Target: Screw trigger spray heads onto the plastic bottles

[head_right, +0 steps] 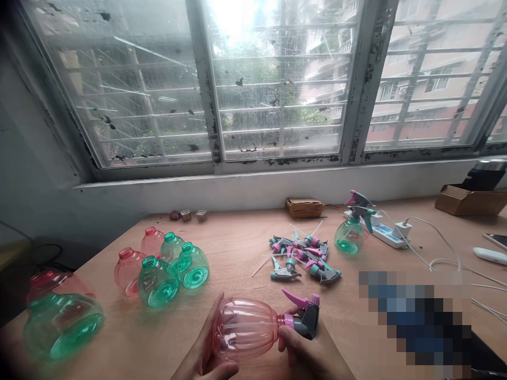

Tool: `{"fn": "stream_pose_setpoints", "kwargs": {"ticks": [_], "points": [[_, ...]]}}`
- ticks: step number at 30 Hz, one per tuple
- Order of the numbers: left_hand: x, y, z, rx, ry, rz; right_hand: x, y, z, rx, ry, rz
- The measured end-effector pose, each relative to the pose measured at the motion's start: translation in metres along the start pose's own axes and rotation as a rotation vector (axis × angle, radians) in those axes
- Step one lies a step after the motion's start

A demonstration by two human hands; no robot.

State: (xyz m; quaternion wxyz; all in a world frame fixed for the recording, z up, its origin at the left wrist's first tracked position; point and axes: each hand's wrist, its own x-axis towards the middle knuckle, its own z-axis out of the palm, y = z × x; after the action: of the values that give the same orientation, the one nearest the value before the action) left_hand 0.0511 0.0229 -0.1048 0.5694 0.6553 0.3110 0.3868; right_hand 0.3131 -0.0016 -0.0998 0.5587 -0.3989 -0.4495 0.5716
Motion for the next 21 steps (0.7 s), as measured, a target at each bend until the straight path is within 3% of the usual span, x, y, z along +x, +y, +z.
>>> {"fn": "stream_pose_setpoints", "kwargs": {"ticks": [6,10,21], "points": [[-0.003,-0.001,-0.001,-0.001,-0.018,0.045,-0.001,-0.004,0.002,-0.012,-0.007,0.009],[-0.003,-0.005,-0.002,-0.088,-0.040,-0.014,-0.001,-0.004,0.002,-0.023,-0.001,0.015],[-0.003,0.001,-0.002,-0.013,-0.005,-0.013,-0.001,-0.004,0.001,-0.040,-0.009,0.007]]}}
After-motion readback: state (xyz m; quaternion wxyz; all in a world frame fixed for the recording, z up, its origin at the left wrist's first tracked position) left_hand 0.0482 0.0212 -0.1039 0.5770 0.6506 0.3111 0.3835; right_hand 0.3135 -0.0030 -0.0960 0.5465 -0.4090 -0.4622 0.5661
